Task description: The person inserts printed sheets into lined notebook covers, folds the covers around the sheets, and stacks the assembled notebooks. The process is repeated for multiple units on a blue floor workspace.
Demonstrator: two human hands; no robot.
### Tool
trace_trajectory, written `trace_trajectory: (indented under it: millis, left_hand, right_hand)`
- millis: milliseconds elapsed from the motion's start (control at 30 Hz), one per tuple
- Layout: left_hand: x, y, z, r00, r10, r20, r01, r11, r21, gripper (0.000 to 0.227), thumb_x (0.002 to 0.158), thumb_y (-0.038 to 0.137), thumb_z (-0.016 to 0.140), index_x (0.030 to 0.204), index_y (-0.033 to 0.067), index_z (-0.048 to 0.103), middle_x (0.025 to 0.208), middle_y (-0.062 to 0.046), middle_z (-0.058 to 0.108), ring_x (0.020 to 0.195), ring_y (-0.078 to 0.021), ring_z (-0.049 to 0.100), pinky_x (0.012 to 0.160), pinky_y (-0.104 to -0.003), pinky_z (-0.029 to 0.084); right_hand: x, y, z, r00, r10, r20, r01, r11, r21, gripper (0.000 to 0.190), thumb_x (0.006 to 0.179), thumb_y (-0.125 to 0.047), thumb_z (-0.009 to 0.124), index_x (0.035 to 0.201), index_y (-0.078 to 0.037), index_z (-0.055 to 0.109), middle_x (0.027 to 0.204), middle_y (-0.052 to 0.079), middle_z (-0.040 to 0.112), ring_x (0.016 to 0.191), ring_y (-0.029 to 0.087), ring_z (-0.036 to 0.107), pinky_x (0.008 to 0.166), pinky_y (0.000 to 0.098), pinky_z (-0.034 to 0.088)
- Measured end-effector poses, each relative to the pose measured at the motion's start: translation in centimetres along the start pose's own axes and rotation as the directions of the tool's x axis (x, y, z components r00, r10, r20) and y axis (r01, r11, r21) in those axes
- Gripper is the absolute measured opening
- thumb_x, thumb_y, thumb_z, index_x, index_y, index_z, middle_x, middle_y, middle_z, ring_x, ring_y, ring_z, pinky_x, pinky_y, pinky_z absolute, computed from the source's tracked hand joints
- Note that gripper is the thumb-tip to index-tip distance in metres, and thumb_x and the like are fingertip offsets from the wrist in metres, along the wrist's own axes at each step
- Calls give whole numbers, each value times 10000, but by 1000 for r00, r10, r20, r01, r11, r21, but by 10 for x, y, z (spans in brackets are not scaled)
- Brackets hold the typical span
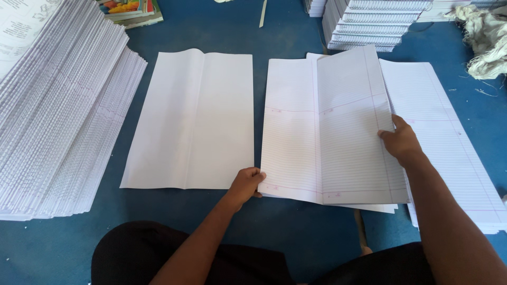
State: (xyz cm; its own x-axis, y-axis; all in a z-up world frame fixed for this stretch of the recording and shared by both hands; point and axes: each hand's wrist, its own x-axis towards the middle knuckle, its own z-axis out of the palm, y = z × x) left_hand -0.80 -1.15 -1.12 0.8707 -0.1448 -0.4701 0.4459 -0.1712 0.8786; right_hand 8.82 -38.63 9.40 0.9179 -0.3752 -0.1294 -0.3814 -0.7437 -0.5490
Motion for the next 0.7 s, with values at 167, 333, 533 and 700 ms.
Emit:
trace_trajectory:
  millis: [167,333,533,700]
  left_hand:
    - [-4,6,3,1000,7,-6,-8,997,-76,292,995,265,558,1008,1,680,875,-121,704,803,-187,711,718,-318,623]
    - [-9,8,7,999,38,-12,-39,994,-107,293,993,276,560,996,10,683,887,-122,716,819,-188,715,734,-319,619]
    - [-10,9,8,999,39,-31,-42,994,-99,293,986,288,565,989,22,686,871,-127,722,788,-184,715,719,-313,616]
    - [-9,9,7,998,59,-31,-62,994,-88,301,982,301,577,975,20,684,842,-134,716,760,-193,709,698,-315,605]
  right_hand:
    - [3,11,2,1000,19,8,-19,1000,-1,657,988,-153,609,1574,-13,347,1428,294,553,1249,411,601,1068,495,475]
    - [9,19,3,1000,26,13,-27,999,45,671,972,-134,614,1573,-9,343,1439,298,539,1271,419,584,1071,491,477]
    - [14,24,4,998,65,23,-67,995,80,675,969,-119,613,1577,-17,340,1439,299,538,1272,415,585,1068,482,480]
    - [17,27,5,997,69,32,-73,990,125,669,969,-107,601,1576,-3,337,1434,300,548,1271,406,593,1066,471,485]
